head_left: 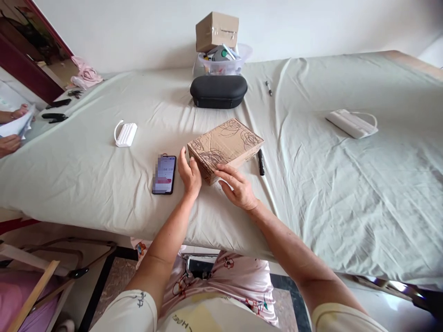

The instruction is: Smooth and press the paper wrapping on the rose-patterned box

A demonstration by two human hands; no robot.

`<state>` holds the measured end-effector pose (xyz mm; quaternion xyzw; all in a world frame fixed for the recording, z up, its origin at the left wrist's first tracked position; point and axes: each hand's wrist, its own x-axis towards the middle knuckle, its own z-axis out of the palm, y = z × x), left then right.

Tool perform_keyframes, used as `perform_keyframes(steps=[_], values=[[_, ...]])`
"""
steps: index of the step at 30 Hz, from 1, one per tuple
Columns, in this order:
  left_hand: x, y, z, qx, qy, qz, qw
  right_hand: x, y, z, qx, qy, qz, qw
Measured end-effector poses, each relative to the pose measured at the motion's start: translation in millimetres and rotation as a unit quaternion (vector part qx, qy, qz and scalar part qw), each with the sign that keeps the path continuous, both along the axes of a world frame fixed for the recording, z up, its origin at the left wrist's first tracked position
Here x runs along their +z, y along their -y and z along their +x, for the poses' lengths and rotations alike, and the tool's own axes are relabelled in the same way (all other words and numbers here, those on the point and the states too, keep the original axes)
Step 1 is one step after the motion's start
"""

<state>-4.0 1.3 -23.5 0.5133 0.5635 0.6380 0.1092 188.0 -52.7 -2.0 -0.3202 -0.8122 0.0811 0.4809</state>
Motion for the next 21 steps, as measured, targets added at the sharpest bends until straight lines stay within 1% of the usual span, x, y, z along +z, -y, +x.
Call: perform_keyframes(steps=[1,3,6,8,11,14,18,20,21], values=[[4.9,5.1,2.6,-0.011,-0.021,0.031,0.999,-0.3,0.0,-1.5,0.008,0.0,0.011,1.0],[13.4,14.9,8.1,-0.054,-0.081,0.077,0.992,-1.2,-1.3,-2.8,0.006,0.007,0.035,0.999],[19.2,23.1,15.0,-0.113,-0.17,0.097,0.974,-3.0,-5.6,-1.0,-0.024,0.032,0.044,0.998],[19.2,23.3,17.3,-0.131,-0.198,0.102,0.966,-4.3,-9.7,2.9,-0.051,0.048,0.04,0.997],[16.9,19.3,17.7,-0.146,-0.214,0.111,0.959,-5.6,-17.9,14.2,-0.102,0.042,0.053,0.992],[14.4,14.7,16.7,-0.139,-0.232,0.139,0.953,-7.0,-28.3,31.8,-0.169,0.028,0.058,0.984],[11.5,10.1,13.9,-0.124,-0.219,0.21,0.945,-10.5,-41.3,57.2,-0.293,-0.004,0.033,0.956],[10.8,8.8,11.1,-0.128,-0.206,0.213,0.947,-11.6,-45.1,65.6,-0.333,-0.037,0.028,0.942],[10.7,8.4,9.4,-0.129,-0.201,0.207,0.949,-11.7,-46.1,68.1,-0.341,-0.058,0.024,0.938]])
